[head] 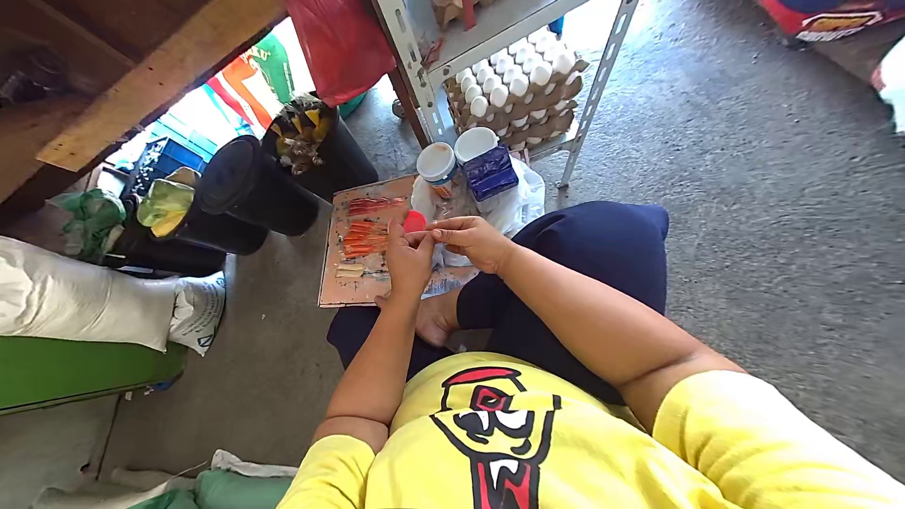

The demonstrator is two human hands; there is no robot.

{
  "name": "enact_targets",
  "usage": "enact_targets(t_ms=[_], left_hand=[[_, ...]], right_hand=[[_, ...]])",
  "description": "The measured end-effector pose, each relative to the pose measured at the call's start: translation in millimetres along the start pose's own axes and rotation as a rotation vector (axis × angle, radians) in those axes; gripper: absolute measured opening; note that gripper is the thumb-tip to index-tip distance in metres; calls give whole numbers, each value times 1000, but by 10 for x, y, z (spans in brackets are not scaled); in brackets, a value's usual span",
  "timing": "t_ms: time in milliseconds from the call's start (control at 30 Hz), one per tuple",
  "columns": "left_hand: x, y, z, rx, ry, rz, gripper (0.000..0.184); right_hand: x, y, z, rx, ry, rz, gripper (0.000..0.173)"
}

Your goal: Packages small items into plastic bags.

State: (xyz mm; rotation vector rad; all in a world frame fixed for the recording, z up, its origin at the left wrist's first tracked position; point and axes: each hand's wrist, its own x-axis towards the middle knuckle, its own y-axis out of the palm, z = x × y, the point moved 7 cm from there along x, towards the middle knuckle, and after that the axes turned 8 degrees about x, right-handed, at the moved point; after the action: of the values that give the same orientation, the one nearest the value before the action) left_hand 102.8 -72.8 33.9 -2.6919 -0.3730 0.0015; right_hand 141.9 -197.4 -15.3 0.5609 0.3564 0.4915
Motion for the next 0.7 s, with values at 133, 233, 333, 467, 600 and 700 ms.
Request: enact_targets(t_ms=[133,233,333,467,600,700], left_hand=[[-30,51,37,85,29,40,67],[-23,69,64,92,65,102,62],[25,-38,120,299,108,65,37],[96,-79,168,882,70,160,32],[119,3,322,1132,57,231,28],[123,14,314,1147,76,228,24]], right_hand=[[7,-55,-34,26,58,-32,21],[26,-97,26,-13,7,-95,13],[78,-234,90,-102,-73,-200,10],[110,-384,162,-124,-113,-279,6],[125,-391,189,-143,-92,-233,4],[100,-359,210,-204,-93,-154,11]])
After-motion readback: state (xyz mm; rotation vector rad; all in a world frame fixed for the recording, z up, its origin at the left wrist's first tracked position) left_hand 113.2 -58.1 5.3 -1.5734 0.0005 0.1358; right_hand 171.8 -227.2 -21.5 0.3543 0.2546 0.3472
